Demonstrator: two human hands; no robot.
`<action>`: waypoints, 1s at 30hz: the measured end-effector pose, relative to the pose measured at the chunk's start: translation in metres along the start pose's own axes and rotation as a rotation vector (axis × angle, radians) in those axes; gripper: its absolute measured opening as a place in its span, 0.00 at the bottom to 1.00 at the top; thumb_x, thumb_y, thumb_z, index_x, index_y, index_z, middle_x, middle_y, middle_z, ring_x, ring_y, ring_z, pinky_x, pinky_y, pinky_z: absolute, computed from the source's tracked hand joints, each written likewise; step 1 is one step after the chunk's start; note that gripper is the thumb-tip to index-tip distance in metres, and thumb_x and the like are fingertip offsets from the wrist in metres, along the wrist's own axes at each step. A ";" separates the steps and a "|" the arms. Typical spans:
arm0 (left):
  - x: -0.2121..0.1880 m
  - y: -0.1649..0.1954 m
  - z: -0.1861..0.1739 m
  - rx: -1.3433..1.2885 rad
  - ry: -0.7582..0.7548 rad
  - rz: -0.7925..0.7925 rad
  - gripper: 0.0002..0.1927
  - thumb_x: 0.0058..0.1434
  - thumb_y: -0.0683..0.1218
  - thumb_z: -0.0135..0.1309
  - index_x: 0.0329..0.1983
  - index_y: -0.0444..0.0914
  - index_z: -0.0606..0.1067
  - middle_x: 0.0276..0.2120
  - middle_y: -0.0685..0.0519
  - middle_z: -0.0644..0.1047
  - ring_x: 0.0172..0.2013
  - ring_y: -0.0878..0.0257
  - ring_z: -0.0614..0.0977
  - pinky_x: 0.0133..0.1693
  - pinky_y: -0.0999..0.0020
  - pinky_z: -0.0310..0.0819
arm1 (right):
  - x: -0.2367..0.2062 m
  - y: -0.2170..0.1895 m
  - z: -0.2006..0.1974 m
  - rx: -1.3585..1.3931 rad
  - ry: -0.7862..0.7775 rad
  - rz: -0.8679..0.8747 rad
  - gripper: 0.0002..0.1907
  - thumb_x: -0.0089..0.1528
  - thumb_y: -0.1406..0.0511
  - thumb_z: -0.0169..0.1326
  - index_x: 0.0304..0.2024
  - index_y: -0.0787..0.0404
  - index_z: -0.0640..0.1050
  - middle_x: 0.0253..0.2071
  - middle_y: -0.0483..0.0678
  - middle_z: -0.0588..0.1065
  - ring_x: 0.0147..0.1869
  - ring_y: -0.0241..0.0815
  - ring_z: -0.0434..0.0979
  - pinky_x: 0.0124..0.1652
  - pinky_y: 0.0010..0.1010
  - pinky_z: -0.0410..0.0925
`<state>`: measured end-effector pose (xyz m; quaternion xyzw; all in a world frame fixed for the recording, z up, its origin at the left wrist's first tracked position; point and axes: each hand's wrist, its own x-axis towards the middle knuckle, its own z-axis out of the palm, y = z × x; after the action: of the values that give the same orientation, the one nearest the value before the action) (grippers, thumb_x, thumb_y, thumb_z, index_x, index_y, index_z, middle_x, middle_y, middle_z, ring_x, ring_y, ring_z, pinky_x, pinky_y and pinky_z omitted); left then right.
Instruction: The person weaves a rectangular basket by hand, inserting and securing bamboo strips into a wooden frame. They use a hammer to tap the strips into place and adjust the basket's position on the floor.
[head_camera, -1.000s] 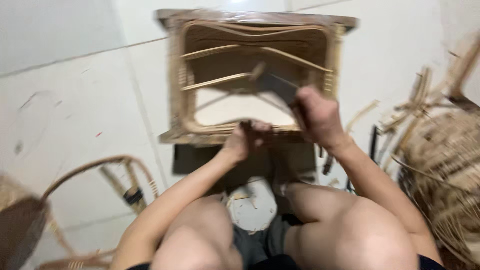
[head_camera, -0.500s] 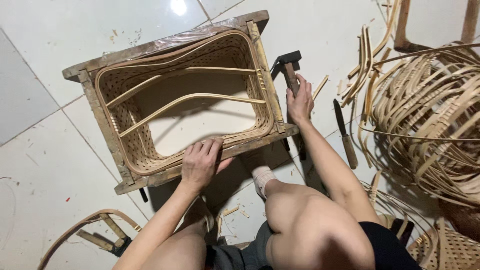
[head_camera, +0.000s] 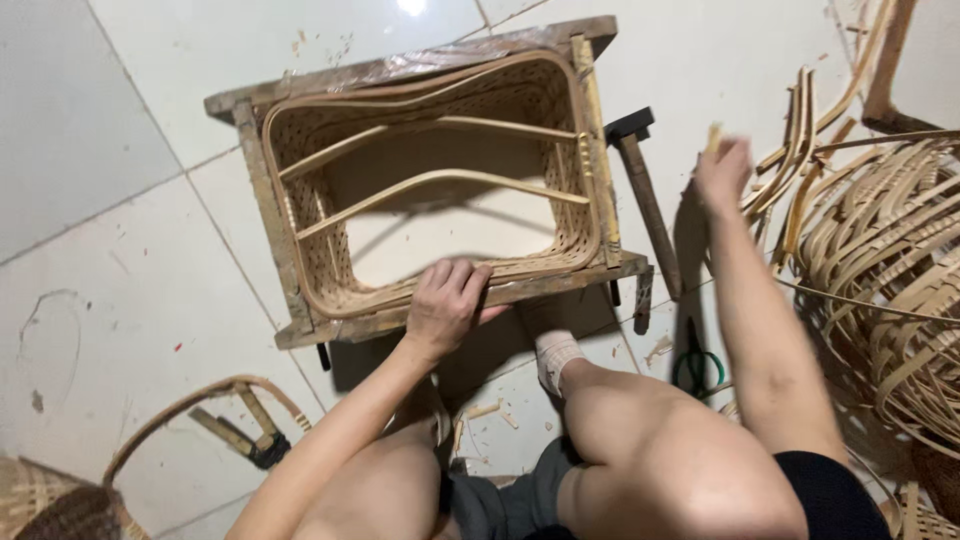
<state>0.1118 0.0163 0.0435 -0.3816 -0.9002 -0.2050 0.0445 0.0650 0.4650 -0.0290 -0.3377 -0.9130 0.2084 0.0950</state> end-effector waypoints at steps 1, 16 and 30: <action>-0.001 -0.001 0.001 -0.003 -0.002 0.010 0.34 0.52 0.65 0.63 0.52 0.37 0.76 0.39 0.50 0.73 0.41 0.55 0.74 0.43 0.60 0.72 | 0.012 -0.006 -0.003 0.167 -0.125 0.112 0.15 0.67 0.70 0.45 0.56 0.65 0.67 0.40 0.50 0.72 0.40 0.42 0.75 0.37 0.38 0.72; 0.004 -0.001 -0.004 -0.101 0.055 0.018 0.26 0.54 0.63 0.61 0.44 0.39 0.77 0.36 0.53 0.73 0.38 0.58 0.76 0.41 0.62 0.73 | -0.030 -0.233 0.029 0.476 -0.451 -0.499 0.22 0.77 0.54 0.33 0.45 0.61 0.72 0.38 0.52 0.72 0.40 0.44 0.72 0.42 0.44 0.72; 0.003 -0.004 -0.002 -0.086 0.010 0.024 0.27 0.53 0.63 0.63 0.44 0.38 0.77 0.37 0.52 0.73 0.39 0.58 0.76 0.42 0.63 0.73 | -0.023 -0.216 0.075 0.505 -0.470 -0.502 0.22 0.79 0.54 0.33 0.42 0.59 0.73 0.33 0.39 0.69 0.35 0.33 0.68 0.35 0.34 0.69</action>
<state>0.1066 0.0149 0.0451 -0.3928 -0.8857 -0.2448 0.0349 -0.0656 0.2777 -0.0007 -0.0142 -0.8839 0.4673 0.0121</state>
